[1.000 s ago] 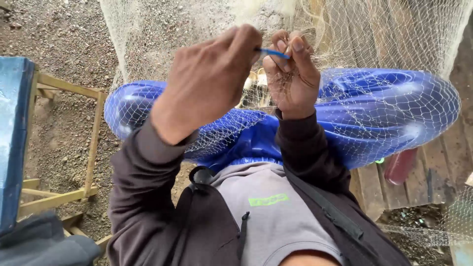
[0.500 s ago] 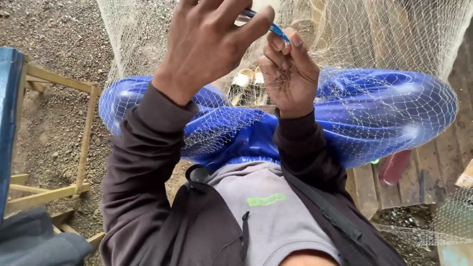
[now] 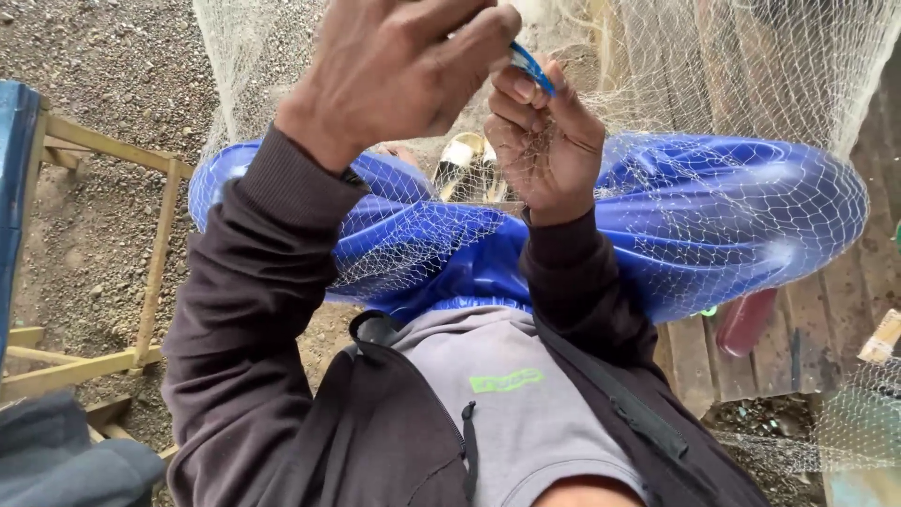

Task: Repairing a fishing net by weaving and tying knots using a netting needle while sitting on the ground.

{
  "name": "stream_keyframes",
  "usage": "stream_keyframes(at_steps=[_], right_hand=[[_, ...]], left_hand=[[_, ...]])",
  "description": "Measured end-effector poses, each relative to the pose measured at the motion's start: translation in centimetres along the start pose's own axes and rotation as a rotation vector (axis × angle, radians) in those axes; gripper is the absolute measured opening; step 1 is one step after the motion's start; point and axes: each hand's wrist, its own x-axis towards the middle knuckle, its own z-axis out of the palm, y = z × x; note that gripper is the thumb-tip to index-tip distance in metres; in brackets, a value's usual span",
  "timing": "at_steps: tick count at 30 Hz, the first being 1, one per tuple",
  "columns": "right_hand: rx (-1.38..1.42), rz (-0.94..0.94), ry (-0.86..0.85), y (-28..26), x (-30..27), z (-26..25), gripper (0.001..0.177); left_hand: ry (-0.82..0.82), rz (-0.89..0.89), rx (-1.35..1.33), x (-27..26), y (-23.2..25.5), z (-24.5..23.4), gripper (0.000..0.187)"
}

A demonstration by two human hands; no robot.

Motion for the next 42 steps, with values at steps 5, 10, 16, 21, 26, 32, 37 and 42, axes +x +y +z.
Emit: stream_keyframes(at_steps=[5, 10, 16, 21, 26, 32, 37, 42], right_hand=[[0.067, 0.066, -0.065, -0.2, -0.1, -0.1, 0.021], [0.065, 0.084, -0.092, -0.1, 0.0, 0.0, 0.020], [0.046, 0.022, -0.066, -0.5, -1.3, -2.5, 0.026], [0.113, 0.043, -0.029, -0.9, -1.1, -2.5, 0.027], [0.119, 0.089, 0.010, -1.2, -1.2, -2.6, 0.023], [0.077, 0.088, -0.117, -0.7, -1.6, -4.0, 0.031], [0.161, 0.109, -0.105, 0.0, -2.5, -6.4, 0.018], [0.134, 0.156, -0.090, -1.3, -3.3, -4.9, 0.019]], left_hand=[[0.061, 0.048, 0.011, -0.1, 0.0, 0.2, 0.008], [0.122, 0.102, -0.037, 0.1, 0.0, -0.2, 0.016], [0.225, 0.166, -0.045, 0.4, 0.2, 0.0, 0.028], [0.288, 0.209, -0.043, 0.2, 0.2, -0.5, 0.020], [0.296, 0.203, -0.135, -0.1, 0.4, 0.0, 0.029], [0.273, 0.244, -0.068, 0.1, 0.9, 0.3, 0.034], [0.235, 0.169, -0.018, 1.1, 2.2, 0.5, 0.014], [0.129, -0.096, -0.286, 1.5, 4.2, -0.5, 0.011]])
